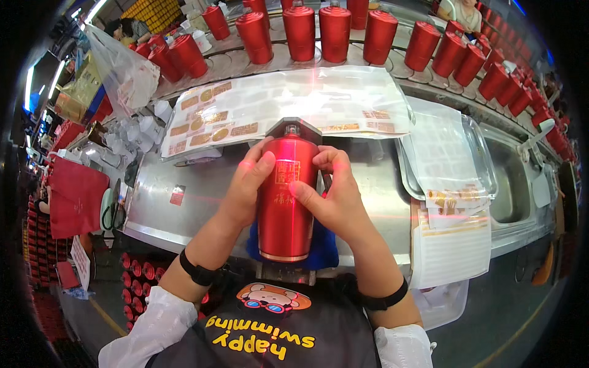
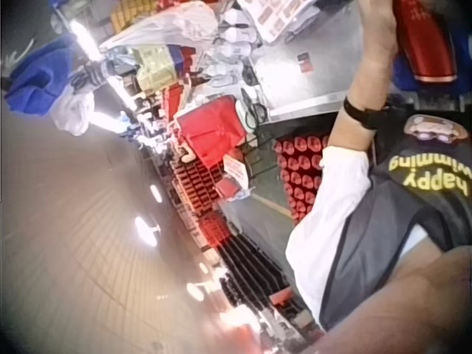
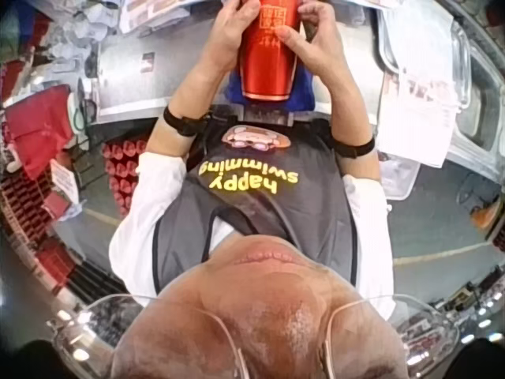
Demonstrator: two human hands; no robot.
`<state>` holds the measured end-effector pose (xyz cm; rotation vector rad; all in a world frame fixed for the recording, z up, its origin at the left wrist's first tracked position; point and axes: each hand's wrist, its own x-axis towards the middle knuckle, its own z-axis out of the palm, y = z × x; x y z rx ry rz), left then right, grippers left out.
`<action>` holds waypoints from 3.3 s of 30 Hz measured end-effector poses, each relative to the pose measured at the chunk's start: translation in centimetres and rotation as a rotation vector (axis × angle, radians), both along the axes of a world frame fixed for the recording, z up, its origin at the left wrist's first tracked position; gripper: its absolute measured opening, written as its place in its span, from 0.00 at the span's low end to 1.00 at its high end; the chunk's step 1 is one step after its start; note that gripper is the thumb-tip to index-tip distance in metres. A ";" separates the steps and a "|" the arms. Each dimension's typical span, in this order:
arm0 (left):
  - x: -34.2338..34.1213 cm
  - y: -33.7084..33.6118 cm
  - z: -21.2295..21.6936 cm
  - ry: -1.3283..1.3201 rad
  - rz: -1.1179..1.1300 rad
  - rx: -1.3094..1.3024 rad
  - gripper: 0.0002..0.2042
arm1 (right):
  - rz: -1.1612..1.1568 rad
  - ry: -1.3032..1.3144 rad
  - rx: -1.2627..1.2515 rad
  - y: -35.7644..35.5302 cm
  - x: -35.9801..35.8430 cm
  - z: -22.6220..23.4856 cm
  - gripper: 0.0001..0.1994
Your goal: Apply adhesive labels to red cylindrical containers using a laser alignment guide on an assembly line.
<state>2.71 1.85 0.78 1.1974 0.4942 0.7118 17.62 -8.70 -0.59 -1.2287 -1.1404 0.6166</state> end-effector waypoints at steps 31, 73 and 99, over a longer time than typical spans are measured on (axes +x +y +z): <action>-1.2 -2.0 -0.1 0.167 0.013 0.249 0.47 | 0.056 -1.172 0.175 5.1 2.8 10.7 0.12; -7.0 -5.2 -1.6 0.523 0.118 1.236 0.55 | -0.178 -0.671 0.133 1.0 2.6 5.6 0.07; 1.4 4.2 0.4 0.013 -0.160 -0.250 0.30 | -0.091 -0.441 -0.062 3.2 7.8 7.7 0.13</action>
